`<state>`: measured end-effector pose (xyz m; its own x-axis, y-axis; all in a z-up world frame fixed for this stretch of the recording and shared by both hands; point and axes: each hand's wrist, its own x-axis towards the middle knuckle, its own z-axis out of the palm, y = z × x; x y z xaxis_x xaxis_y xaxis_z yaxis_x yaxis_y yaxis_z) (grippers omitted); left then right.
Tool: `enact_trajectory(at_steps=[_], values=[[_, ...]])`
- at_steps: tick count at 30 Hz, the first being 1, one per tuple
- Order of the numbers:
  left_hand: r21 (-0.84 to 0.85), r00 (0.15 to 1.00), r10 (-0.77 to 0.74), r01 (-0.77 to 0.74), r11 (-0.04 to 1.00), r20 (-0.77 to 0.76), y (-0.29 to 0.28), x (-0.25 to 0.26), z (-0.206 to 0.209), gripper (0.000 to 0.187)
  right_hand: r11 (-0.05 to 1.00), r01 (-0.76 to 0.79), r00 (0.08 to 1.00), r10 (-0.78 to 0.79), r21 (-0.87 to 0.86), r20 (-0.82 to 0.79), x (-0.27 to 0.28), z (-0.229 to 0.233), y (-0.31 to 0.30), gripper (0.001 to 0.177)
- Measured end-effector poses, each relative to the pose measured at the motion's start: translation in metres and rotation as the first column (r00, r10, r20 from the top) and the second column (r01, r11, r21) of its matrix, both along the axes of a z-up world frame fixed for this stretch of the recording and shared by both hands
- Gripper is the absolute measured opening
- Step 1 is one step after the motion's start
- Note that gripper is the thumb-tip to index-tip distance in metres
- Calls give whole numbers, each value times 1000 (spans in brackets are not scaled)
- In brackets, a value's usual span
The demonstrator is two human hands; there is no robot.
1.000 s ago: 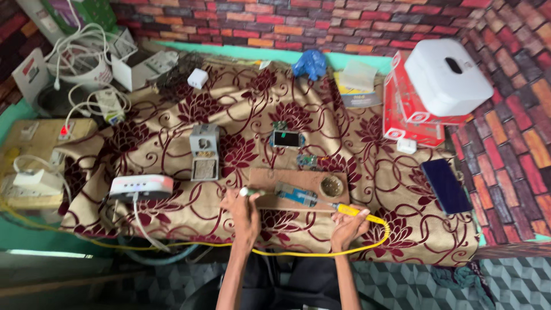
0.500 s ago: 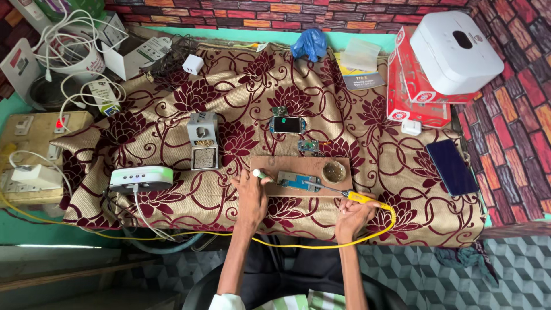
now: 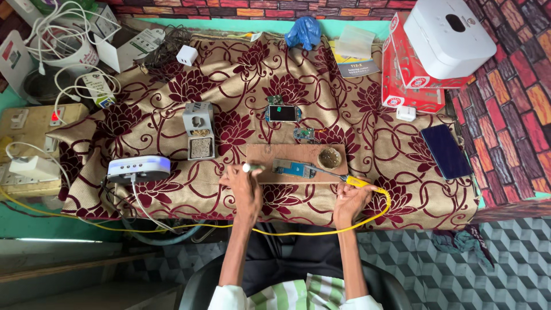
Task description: The person solders a small blue circuit board using a soldering iron and solder wire. They repeatedly apply solder to various points on the board while holding it steady with the other hand.
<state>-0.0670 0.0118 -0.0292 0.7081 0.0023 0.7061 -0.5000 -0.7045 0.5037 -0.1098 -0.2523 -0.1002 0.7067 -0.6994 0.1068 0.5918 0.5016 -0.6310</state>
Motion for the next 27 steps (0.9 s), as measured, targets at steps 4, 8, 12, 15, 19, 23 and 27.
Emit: enact_trajectory(at_steps=[4,8,12,15,19,23,27], values=[[82,979,-62,79,994,-192,-1,11,12,30,1000,-5,1000,5,-11,-16,-1,1,1,59],[135,972,-85,116,984,-218,-1,17,25,27,1000,6,999,-6,1,-34,0,10,2,56],[127,959,-139,174,977,-248,-7,20,24,23,999,4,994,-9,-40,-112,-1,21,11,52],[117,954,-197,228,967,-226,-8,20,21,25,991,72,974,-95,-112,-206,7,28,24,48],[100,957,-199,223,970,-210,-7,16,21,28,982,158,970,-175,-108,-170,20,39,43,41],[40,963,-213,223,974,-167,-6,10,18,33,973,192,961,-213,-128,-176,25,46,53,39],[-38,972,-212,209,977,-103,-5,9,9,31,971,216,946,-234,-105,-226,25,43,56,39]])
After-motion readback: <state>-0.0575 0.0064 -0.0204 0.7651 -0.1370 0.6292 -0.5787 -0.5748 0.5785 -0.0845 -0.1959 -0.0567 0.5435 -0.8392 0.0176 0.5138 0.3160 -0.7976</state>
